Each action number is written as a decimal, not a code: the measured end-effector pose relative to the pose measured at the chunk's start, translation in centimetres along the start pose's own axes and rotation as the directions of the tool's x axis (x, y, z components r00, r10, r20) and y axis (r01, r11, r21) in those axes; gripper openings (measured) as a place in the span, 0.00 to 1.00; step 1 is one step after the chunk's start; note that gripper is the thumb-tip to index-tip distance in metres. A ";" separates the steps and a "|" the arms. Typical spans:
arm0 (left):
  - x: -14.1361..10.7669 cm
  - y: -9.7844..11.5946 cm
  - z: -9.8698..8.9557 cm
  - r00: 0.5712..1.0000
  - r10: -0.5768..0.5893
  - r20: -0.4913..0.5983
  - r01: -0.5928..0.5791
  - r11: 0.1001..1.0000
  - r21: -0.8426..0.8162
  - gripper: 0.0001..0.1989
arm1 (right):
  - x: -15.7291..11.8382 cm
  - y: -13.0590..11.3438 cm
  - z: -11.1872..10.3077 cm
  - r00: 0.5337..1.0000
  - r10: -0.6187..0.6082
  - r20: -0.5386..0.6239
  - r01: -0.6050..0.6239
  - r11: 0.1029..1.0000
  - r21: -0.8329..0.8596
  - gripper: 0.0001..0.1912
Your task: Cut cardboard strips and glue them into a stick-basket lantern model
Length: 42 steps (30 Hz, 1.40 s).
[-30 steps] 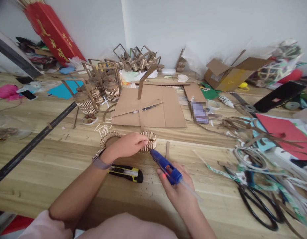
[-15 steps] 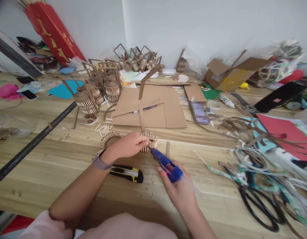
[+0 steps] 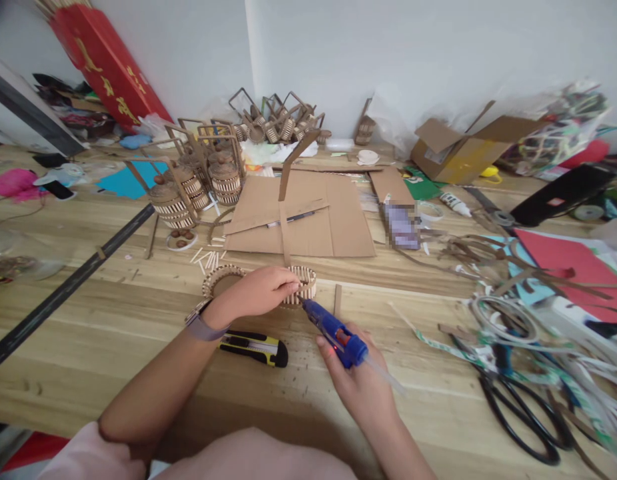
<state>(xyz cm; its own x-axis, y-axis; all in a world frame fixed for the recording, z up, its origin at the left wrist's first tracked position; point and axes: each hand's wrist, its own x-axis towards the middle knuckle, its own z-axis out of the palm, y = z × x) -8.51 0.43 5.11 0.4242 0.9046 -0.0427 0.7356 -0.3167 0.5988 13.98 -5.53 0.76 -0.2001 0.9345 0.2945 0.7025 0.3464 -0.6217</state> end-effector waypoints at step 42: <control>-0.3 0.2 -0.2 1.000 0.006 -0.011 -0.006 0.999 0.035 0.16 | 0.2 -0.4 -1.2 0.996 0.088 -0.001 -0.088 0.995 0.040 0.17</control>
<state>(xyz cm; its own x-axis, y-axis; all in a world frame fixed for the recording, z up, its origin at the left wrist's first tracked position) -8.64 0.19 5.40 0.4227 0.9058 -0.0300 0.7510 -0.3315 0.5710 14.50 -5.61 1.98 -0.1372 0.9612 0.2394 0.6896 0.2662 -0.6735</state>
